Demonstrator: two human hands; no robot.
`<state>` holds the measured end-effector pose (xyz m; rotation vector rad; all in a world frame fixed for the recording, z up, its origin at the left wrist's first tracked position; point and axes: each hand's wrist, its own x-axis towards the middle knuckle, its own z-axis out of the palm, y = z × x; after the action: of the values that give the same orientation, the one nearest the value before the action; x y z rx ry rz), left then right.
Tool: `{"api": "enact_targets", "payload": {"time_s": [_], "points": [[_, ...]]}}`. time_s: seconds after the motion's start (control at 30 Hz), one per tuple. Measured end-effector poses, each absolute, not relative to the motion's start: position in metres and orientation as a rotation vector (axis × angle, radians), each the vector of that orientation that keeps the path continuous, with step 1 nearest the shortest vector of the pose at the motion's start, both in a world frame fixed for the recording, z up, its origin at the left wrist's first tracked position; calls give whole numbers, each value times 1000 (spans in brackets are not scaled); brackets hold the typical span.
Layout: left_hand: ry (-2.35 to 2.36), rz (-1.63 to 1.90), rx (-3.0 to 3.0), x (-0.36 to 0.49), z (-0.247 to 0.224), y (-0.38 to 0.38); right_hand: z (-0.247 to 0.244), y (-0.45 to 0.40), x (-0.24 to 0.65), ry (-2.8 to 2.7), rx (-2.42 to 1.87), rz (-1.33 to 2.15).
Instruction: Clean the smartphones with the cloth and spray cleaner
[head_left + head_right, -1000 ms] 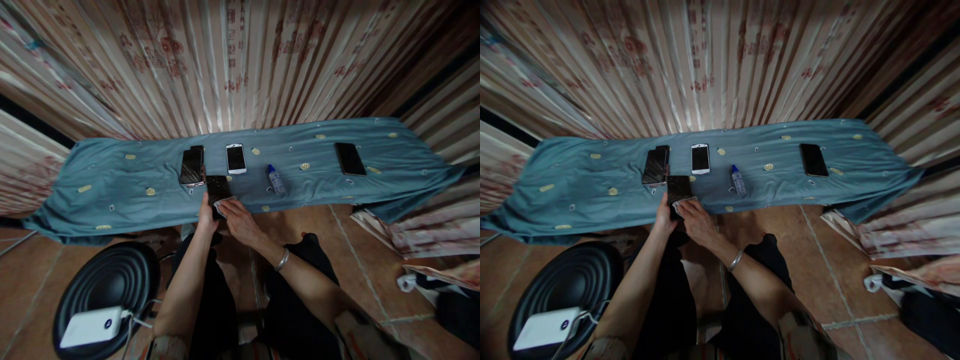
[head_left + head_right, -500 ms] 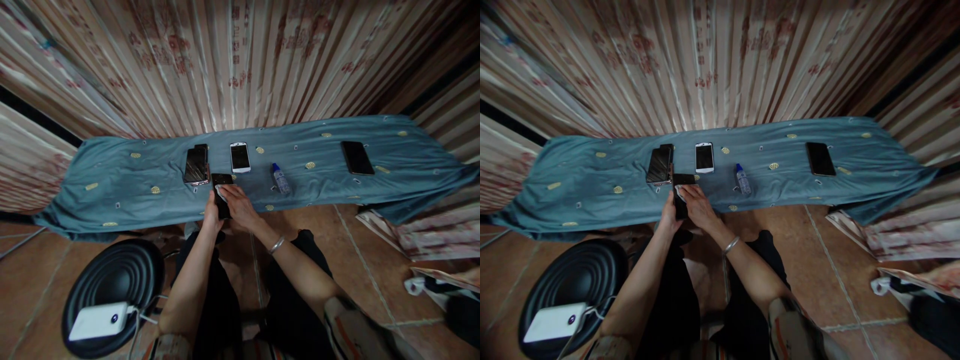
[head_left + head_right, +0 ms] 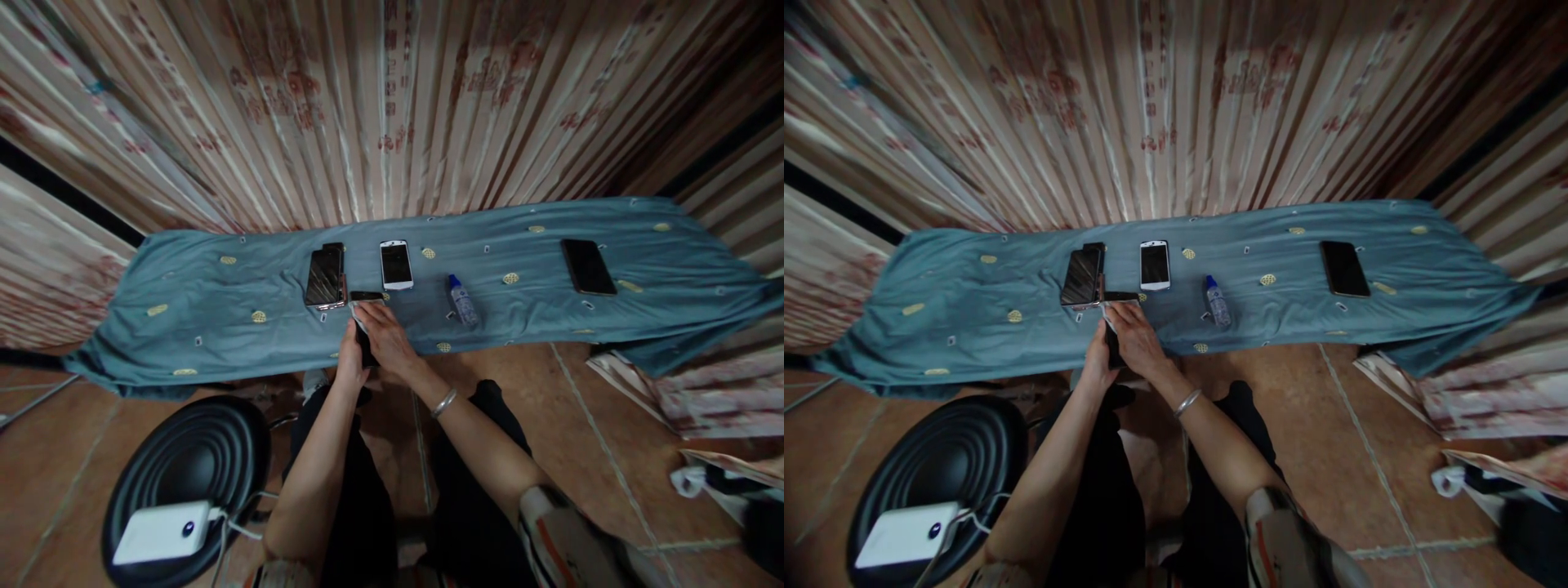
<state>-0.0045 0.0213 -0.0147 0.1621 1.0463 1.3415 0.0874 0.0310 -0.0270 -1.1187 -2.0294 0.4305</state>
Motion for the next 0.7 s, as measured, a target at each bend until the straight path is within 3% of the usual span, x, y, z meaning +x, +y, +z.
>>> {"api": "enact_targets", "payload": {"time_s": [0.7], "points": [[1078, 1253, 117, -1, 6, 19, -30, 25, 112, -1973, -1260, 465]]}}
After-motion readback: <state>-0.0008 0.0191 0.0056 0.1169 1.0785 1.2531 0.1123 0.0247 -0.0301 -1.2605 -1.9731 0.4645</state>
